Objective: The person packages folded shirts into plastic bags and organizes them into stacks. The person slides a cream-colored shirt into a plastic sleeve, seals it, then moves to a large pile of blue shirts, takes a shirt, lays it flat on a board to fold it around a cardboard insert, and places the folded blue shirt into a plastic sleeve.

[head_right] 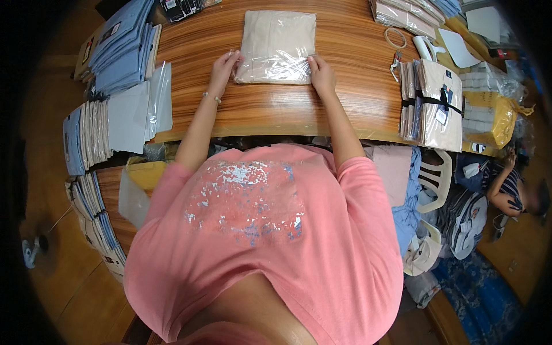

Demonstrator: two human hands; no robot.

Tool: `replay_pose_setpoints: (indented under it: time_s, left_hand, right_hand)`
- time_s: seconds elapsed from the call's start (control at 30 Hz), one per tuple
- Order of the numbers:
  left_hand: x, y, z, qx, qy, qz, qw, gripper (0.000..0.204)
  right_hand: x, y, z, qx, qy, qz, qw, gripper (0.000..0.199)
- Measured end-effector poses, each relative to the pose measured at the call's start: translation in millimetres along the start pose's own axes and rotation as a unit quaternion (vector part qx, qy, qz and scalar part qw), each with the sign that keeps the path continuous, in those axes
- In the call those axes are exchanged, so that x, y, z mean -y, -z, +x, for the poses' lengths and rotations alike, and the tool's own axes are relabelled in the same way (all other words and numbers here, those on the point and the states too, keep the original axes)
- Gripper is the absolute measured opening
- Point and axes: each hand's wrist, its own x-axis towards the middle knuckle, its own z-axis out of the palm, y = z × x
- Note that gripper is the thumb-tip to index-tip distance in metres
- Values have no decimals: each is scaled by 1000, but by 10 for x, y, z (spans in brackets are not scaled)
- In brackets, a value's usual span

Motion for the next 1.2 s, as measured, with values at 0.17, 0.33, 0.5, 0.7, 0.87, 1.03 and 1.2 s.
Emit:
replay_pose_setpoints:
  time_s: [0.17,0.33,0.5,0.7,0.87,1.03,1.2]
  left_hand:
    - [52,-121,162,-61,-144,114,981,28]
    - [236,-297,299,-137,-133,140,972,26]
    - [151,-367,257,-158,-155,217,951,28]
    - [252,-354,343,-158,-166,240,943,29]
    - [180,-339,276,-157,-166,240,943,27]
    - [286,-371,323,-160,-169,163,959,26]
    - [340,-351,358,-156,-161,123,967,20]
  right_hand:
    - [-70,-110,-12,-6,21,54,998,35]
    - [-143,-88,59,16,-3,87,996,37]
    - [-40,18,97,51,-66,126,988,35]
    - [34,-18,108,7,-72,366,928,20]
    - [129,4,146,9,-99,449,888,14]
    - [9,-209,214,-97,-51,371,922,18]
    - [30,-228,242,-117,-93,241,959,20]
